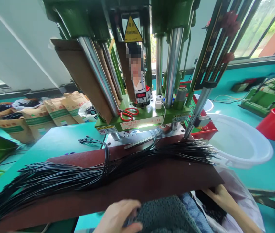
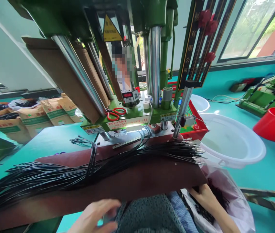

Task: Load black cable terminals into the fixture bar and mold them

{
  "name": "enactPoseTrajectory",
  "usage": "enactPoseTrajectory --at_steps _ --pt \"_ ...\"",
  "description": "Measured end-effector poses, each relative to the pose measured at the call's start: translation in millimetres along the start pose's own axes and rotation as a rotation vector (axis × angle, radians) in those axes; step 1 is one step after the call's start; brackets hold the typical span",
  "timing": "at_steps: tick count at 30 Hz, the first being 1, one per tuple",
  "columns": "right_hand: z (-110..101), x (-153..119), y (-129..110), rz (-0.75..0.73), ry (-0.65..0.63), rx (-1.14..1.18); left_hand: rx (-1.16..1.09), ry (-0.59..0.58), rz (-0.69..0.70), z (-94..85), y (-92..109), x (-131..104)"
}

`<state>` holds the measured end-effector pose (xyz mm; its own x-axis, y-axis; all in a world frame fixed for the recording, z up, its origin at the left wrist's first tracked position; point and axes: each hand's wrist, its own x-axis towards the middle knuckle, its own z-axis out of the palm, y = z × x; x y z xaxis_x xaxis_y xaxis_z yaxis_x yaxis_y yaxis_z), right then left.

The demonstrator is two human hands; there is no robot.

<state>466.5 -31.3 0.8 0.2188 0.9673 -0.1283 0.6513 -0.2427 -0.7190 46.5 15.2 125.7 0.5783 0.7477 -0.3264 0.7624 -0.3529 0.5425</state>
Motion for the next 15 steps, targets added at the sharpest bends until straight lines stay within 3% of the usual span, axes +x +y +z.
enactPoseTrajectory --at_steps 3,5,8,11,15 --pt "-4.1 1.5 -6.7 -0.021 0.032 -0.095 0.208 0.28 0.292 -13.0 53.3 69.5" --pt "-8.4 -0.3 -8.8 -0.051 0.09 -0.173 0.369 0.404 0.345 -15.1 75.2 120.7" --pt "-16.7 -10.6 -7.7 -0.121 0.15 -0.269 0.579 0.434 0.342 -11.0 89.7 180.2" --pt "-24.6 -27.8 -5.7 -0.129 0.084 -0.309 0.69 0.356 0.373 -9.7 92.6 206.5" --pt "-33.1 -46.5 -16.5 -0.086 -0.044 -0.293 0.594 0.285 0.432 -21.8 93.7 204.6"
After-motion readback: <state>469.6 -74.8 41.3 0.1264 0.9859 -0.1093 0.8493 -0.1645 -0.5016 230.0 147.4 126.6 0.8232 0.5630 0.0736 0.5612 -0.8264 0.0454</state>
